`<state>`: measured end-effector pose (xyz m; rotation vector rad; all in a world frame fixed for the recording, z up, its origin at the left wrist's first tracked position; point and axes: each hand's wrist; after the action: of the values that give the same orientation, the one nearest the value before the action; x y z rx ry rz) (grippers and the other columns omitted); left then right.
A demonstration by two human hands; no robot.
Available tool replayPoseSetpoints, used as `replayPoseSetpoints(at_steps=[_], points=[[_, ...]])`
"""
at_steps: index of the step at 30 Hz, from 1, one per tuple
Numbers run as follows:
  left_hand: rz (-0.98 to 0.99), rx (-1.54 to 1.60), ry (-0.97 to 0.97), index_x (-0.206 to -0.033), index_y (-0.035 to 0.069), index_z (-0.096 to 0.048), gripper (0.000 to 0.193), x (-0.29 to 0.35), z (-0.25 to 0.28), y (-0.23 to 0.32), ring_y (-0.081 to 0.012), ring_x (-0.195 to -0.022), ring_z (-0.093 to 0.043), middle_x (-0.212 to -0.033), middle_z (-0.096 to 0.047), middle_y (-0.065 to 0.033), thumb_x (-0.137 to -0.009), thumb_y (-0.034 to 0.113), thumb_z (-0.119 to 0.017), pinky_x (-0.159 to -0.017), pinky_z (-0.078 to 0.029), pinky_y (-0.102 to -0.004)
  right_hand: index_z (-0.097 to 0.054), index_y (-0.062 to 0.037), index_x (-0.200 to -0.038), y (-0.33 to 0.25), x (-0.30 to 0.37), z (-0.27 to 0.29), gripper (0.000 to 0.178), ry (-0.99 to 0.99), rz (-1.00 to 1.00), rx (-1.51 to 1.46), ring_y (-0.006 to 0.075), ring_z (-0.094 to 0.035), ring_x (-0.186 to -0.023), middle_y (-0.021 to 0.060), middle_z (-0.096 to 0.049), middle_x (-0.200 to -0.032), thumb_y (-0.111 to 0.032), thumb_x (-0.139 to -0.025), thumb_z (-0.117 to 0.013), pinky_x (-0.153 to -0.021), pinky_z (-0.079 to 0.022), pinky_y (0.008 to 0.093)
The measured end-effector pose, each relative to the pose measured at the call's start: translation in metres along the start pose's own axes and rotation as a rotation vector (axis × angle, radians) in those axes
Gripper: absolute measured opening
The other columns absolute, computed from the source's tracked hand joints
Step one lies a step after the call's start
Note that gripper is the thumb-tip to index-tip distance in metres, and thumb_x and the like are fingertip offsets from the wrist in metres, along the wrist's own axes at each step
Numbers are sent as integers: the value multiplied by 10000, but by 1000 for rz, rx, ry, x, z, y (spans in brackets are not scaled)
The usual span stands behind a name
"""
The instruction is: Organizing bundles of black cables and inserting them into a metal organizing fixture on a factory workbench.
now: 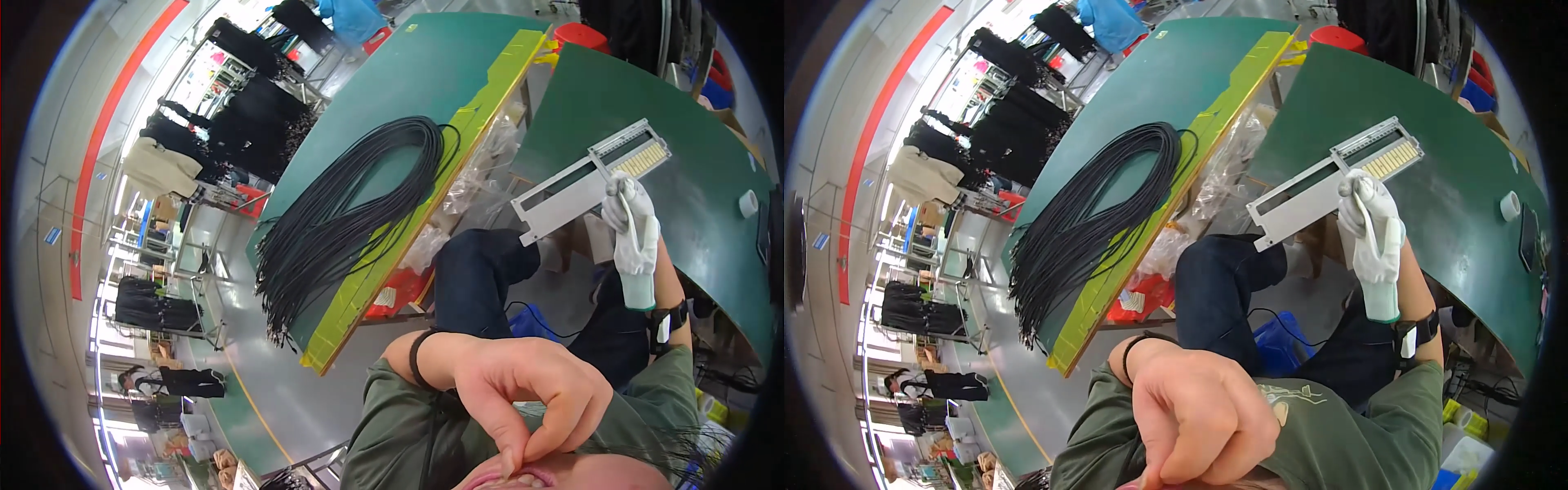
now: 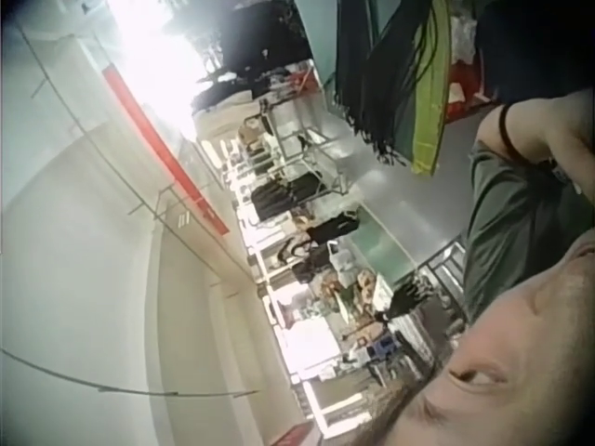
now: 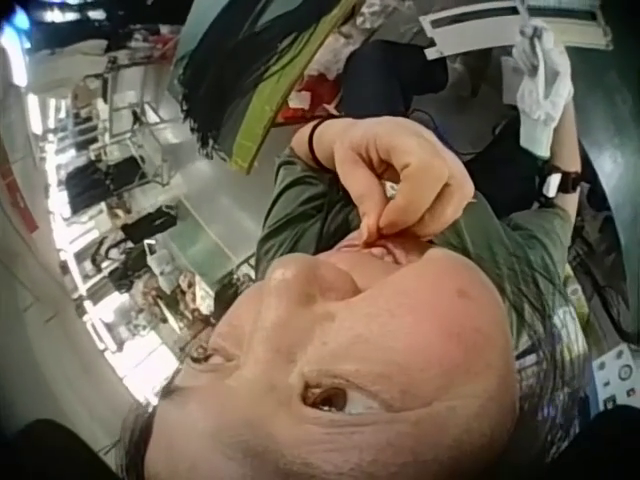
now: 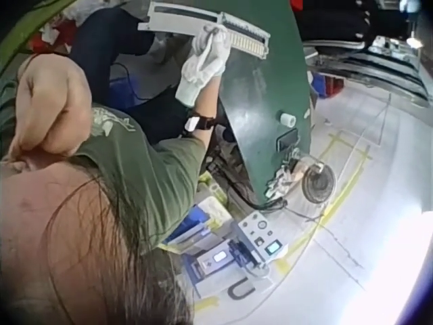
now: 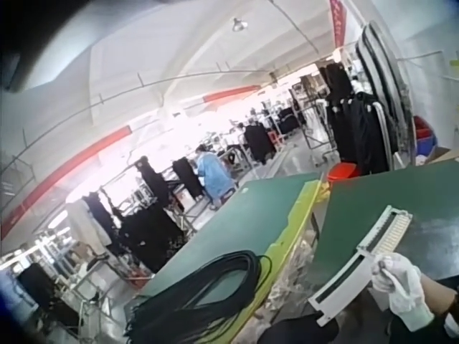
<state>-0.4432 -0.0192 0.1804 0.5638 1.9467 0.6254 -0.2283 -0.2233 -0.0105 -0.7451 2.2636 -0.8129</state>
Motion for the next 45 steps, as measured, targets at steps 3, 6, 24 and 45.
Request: replayPoseSetpoints(at_steps=[3,6,24,45], points=[[-36,-10,19,-858,109,-639,267,4,-4,-2,-156,-790,-563,-857,-622,-2,-866,333,-785,-652,-429,-282,-545,-9,-1020,2,-2,0,326,-8,12,29,128,-334,-363,24,-393,-500,-334,-1031,-529,-320,-275,272],[-103,-33,33,-863,109,-639,269,8,-5,-5,-156,-788,-564,-860,-626,-7,-862,330,-792,-641,-428,-278,-543,-11,-1014,0,-4,0,321,-7,10,30,129,-332,-362,25,-395,-499,-330,-1034,-521,-318,-272,275],[-231,-238,56,-901,122,-664,256,26,-12,3,-167,-740,-583,-887,-633,-33,-868,344,-786,-599,-440,-282,-550,-11,-1025,6,-5,-2,288,19,-12,8,131,-349,-378,31,-404,-501,-298,-1032,-534,-337,-279,278],[-408,-397,93,-838,88,-644,206,29,-22,19,-179,-713,-591,-823,-634,-32,-945,254,-699,-582,-441,-301,-519,-46,-988,28,-15,-34,344,922,-43,35,95,-304,-331,-15,-360,-475,-387,-1032,-521,-307,-252,244]])
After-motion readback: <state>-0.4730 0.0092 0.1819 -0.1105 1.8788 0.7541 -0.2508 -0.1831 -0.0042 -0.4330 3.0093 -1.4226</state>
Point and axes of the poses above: each hand's wrist, its own x-axis away from the middle knuckle, its own z-axis out of the back of the hand, y = z × x
